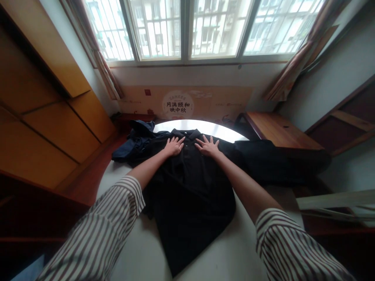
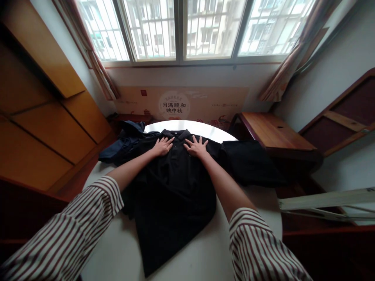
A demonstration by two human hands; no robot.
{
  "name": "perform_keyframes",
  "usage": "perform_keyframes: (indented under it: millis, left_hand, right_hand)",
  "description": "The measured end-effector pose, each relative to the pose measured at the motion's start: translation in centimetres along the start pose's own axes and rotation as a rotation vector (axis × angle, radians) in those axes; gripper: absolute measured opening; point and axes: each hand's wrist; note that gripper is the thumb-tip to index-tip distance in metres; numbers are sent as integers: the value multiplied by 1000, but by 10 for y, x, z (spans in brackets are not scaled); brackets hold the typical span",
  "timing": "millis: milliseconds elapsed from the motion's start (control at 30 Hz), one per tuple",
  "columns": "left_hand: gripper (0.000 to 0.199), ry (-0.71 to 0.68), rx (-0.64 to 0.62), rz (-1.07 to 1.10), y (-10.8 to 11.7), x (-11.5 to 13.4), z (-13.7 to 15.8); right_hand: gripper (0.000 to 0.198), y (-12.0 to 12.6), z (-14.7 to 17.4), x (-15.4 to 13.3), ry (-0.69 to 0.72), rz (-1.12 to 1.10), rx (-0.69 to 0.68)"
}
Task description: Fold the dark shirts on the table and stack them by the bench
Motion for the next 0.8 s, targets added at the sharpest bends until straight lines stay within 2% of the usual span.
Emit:
perform_keyframes:
  millis: [67, 133, 200, 267, 333, 400, 467, 533, 600, 700, 800]
  left_hand:
    - [58, 10, 47, 49, -1, 0, -2]
    - [61, 22, 82, 88, -2, 1, -2]
    - [61, 35, 93, 96, -3, 1, -1]
    - [59, 40, 100, 86, -3, 2, 0]
    - [58, 43, 99, 79, -2, 3, 2]
    - [58, 47, 103, 72, 0, 5, 3]
    - [59, 67, 121, 52, 3, 9, 6]
    - [59, 103, 145, 14, 9, 15, 9]
    - [57, 125, 158, -35, 16, 23, 14]
    - [49, 96, 154, -63, 27, 35, 25]
    - [40, 50, 99, -31, 34, 37, 44]
  right_hand:
    - [64, 4, -4, 0, -2, -4, 13]
    - [61, 8, 2, -6, 10, 6, 106]
    - [53, 12, 21, -21, 72, 25, 259]
    - [44, 11, 56, -45, 189, 34, 367]
    - [44, 4, 105, -74, 342, 21, 356]
    - [53, -11, 161, -102, 546, -9, 236]
    - [65, -27, 214, -121, 638, -32, 122]
    - [76, -41, 255, -129, 603, -31, 106]
    - [73, -49, 283, -128, 547, -19, 164]
    - [58, -54, 311, -120, 588, -17, 205]
    - [65, -55, 329, -113, 571, -57, 109]
Point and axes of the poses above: each hand's wrist, its own z-axis away from the middle knuckle, its own y-axis out of the back of the hand, x = y × z, and after that the axes turned 4 degrees about -z, right-handed
